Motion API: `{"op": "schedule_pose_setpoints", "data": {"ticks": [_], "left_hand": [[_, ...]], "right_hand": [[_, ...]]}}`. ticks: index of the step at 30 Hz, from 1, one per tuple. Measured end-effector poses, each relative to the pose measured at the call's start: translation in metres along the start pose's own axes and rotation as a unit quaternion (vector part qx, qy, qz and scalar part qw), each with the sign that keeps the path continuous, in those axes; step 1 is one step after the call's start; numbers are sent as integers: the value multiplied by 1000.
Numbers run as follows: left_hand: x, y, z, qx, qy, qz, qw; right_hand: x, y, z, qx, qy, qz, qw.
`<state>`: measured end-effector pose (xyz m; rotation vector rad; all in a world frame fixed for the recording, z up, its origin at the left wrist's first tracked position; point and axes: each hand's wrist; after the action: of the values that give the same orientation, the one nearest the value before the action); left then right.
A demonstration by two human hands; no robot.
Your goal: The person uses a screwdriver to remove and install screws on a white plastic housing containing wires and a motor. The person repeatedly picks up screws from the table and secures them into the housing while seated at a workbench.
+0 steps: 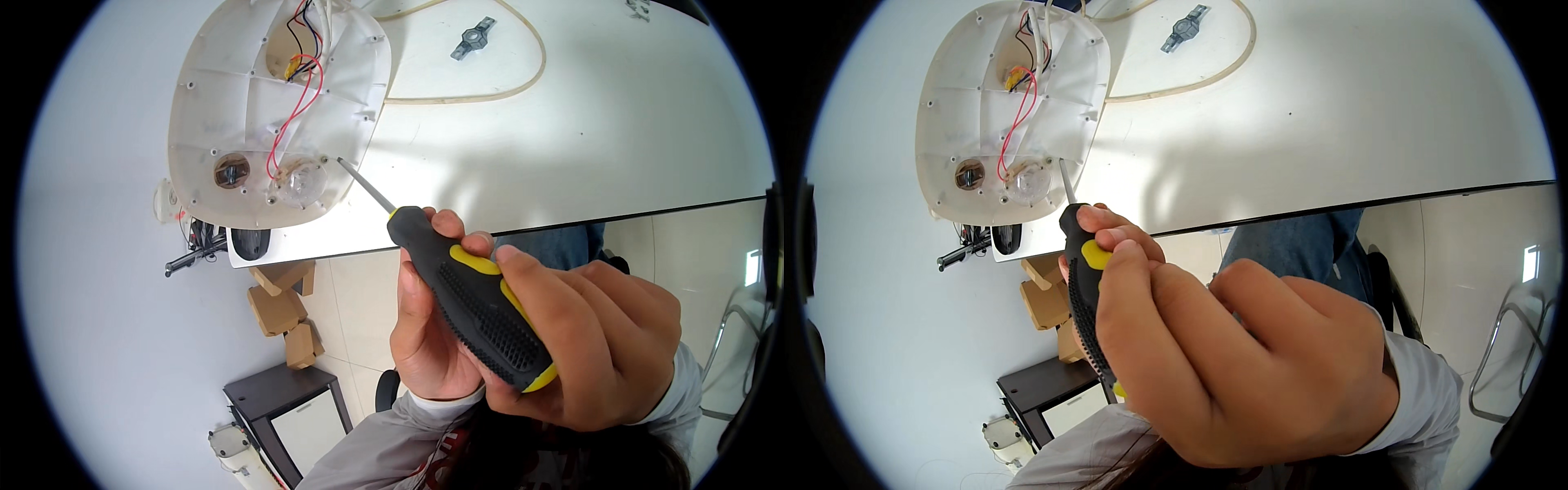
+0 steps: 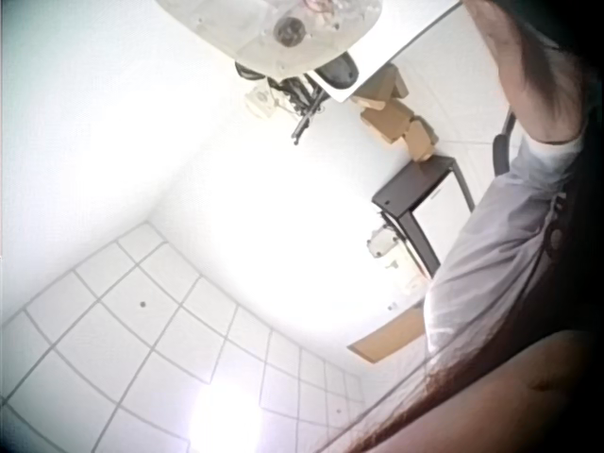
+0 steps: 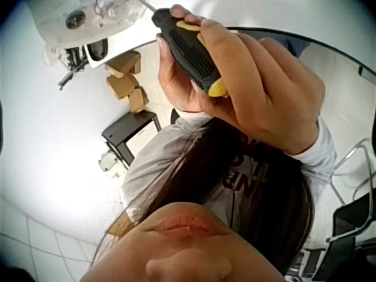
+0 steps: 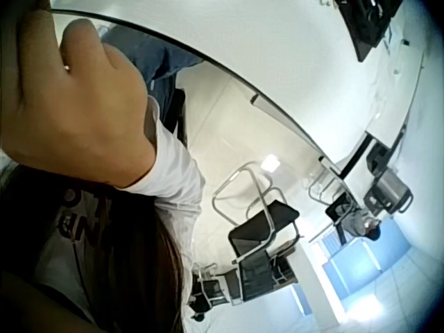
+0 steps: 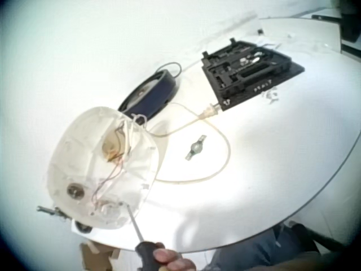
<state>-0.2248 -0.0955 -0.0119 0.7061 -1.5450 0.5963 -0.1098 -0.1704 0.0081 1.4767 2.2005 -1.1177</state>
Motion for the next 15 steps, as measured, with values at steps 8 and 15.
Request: {"op": "schedule_pose_setpoints", "data": {"ticks": [8,15], "left_hand": [[3,3,1,22,20,-4,1000],[1,5,1,26,22,6,999]], "right_hand": [[3,-1,-2,3,-11,0,1000],[4,-2,-3,4,-26,-3,1000]]}}
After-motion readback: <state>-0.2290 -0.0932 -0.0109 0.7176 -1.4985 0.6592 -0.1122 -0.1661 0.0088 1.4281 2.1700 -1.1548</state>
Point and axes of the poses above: each hand's wrist, its own z-axis away from the middle knuckle, its own x-axis out of the palm, y = z × x, and after that the axes turned 7 degrees about z, right-handed
